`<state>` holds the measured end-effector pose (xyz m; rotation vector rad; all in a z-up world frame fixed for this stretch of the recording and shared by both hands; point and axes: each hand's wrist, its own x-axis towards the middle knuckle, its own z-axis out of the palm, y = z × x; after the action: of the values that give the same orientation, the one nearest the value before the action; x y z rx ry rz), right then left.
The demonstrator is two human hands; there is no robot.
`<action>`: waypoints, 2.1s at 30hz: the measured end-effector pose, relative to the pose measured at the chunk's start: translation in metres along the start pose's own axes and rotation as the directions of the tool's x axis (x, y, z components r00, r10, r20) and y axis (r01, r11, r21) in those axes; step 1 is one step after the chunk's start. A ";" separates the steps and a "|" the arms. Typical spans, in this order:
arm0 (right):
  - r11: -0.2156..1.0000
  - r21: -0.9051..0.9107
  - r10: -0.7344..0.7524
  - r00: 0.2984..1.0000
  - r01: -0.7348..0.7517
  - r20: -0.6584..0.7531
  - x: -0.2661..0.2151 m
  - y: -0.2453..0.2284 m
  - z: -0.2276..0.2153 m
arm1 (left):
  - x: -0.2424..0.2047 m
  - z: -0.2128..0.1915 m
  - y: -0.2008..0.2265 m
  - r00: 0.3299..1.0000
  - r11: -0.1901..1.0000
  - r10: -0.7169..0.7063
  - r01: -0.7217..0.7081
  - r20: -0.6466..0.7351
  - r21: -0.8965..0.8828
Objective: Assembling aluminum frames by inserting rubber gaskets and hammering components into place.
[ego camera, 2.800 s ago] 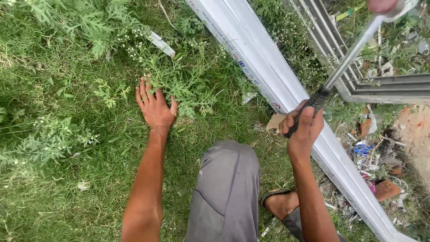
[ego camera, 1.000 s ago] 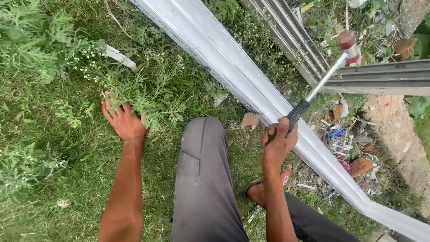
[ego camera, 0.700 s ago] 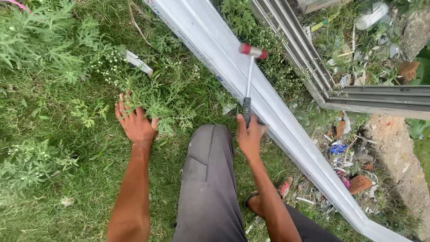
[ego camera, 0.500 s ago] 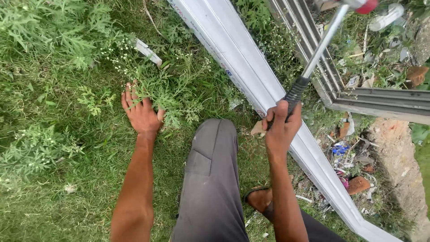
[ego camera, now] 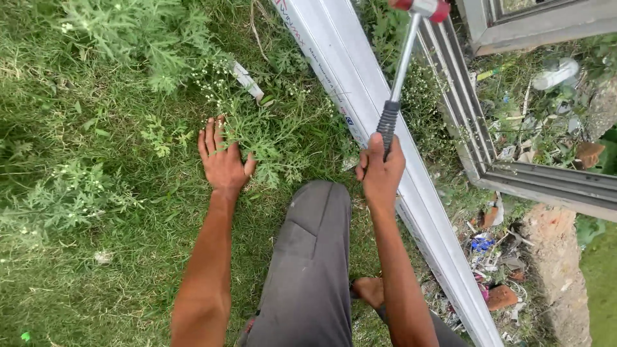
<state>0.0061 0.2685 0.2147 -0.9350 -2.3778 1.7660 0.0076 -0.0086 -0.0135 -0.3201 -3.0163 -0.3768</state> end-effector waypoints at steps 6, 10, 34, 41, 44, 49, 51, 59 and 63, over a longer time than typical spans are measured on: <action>0.800 0.167 -0.551 0.816 0.576 -0.176 0.062 -0.051 0.019 | 0.005 -0.004 0.001 0.939 0.995 -0.100 0.102 0.330 0.010; 0.932 0.005 -0.362 0.930 0.363 -0.068 0.080 0.007 0.052 | 0.011 -0.014 -0.001 0.895 0.990 -0.137 0.137 0.425 0.030; 0.881 0.201 -0.464 0.864 0.428 0.193 0.167 -0.098 0.126 | 0.017 -0.026 -0.016 0.861 0.986 -0.130 0.165 0.491 -0.027; 0.970 -0.078 -0.199 0.940 0.228 0.279 0.189 -0.090 0.171 | 0.021 -0.025 -0.017 0.822 0.987 -0.127 0.160 0.555 -0.011; 0.989 -0.127 0.117 0.938 -0.079 0.328 0.179 -0.098 0.149 | 0.014 -0.022 -0.015 0.837 0.989 -0.110 0.145 0.535 -0.024; 0.962 0.139 -0.259 0.941 0.233 0.217 0.123 -0.097 0.123 | 0.009 -0.016 -0.016 0.835 0.980 -0.107 0.179 0.540 -0.082; 0.823 0.199 -0.550 0.834 0.532 0.046 0.102 -0.085 0.121 | 0.008 -0.014 -0.018 0.876 0.988 -0.123 0.152 0.466 -0.026; 0.972 -0.210 -0.044 0.961 0.104 0.272 0.085 -0.052 0.099 | 0.012 -0.012 -0.018 0.867 0.985 -0.109 0.160 0.487 -0.065; 0.945 0.096 -0.326 0.912 0.312 0.248 0.082 -0.096 0.105 | 0.001 -0.005 -0.018 0.910 0.991 -0.115 0.131 0.398 -0.013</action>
<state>-0.1425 0.2011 0.2367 -0.2921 -2.4358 1.9053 0.0029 -0.0270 -0.0129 -0.2333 -3.4446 -0.4286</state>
